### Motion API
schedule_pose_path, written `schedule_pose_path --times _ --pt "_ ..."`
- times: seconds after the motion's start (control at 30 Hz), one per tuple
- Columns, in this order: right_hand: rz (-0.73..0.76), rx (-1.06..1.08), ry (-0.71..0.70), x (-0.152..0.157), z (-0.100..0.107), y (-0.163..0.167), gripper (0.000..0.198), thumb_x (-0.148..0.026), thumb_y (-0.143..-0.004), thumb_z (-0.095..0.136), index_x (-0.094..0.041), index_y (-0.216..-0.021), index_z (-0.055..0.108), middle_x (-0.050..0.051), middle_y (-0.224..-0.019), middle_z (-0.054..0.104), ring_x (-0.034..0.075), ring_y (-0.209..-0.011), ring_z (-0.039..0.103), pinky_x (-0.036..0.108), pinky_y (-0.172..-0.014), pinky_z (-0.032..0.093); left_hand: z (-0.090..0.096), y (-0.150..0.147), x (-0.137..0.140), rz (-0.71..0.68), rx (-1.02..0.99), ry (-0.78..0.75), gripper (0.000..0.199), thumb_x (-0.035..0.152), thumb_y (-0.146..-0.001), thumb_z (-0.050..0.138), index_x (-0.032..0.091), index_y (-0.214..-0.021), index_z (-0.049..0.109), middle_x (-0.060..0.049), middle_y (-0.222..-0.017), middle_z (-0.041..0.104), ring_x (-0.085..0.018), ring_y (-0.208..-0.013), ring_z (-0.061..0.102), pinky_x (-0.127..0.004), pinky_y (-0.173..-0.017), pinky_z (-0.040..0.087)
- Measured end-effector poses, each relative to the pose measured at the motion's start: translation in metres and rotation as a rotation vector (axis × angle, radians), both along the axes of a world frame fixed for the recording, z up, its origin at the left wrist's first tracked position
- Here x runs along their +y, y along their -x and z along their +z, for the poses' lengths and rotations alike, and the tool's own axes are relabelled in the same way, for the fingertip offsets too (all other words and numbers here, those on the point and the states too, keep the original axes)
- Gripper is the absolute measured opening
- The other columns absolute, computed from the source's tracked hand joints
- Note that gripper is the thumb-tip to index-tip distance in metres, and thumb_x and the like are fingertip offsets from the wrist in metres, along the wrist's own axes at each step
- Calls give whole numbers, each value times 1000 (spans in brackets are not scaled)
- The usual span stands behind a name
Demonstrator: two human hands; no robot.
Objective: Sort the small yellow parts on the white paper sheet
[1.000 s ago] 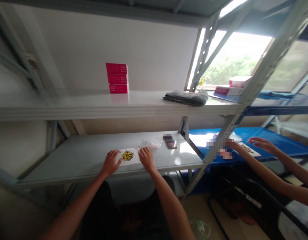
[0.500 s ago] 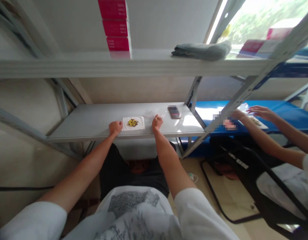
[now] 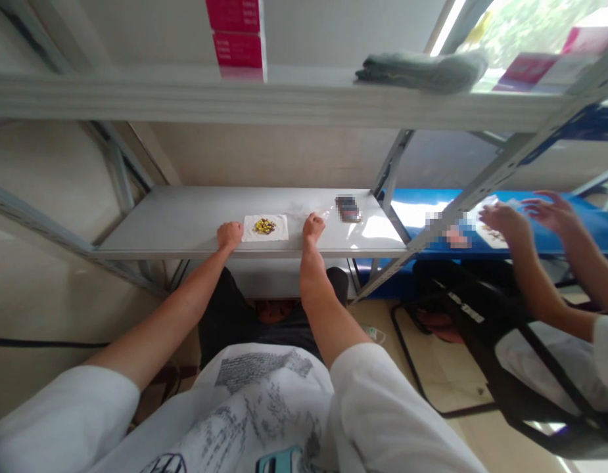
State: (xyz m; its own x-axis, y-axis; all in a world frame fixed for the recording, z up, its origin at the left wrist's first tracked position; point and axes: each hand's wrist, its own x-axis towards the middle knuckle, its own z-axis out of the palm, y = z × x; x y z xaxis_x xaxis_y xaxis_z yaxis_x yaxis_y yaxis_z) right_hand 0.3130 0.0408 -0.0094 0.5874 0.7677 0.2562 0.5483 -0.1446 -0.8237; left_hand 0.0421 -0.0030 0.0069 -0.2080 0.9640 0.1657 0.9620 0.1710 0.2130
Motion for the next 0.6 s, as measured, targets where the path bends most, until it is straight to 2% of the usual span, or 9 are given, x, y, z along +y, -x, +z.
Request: schedule_pose_path --times 0.3,0.6 --pt "30 -24 -29 -4 2 1 52 -31 -98 33 -6 -84 77 22 -82 73 26 -76 66 32 -73 45 2 1 -3 -9 -18 -3 46 27 -98 35 10 -110 76 -24 -108 73 -32 -106 67 -39 -91 49" --pt "113 -52 -40 -10 9 5 53 -29 -100 30 -6 -87 76 19 -73 71 25 -81 65 31 -72 44 3 2 -5 -17 4 8 49 26 -97 31 10 -112 75 -24 -111 71 -32 -106 66 -39 -89 48"
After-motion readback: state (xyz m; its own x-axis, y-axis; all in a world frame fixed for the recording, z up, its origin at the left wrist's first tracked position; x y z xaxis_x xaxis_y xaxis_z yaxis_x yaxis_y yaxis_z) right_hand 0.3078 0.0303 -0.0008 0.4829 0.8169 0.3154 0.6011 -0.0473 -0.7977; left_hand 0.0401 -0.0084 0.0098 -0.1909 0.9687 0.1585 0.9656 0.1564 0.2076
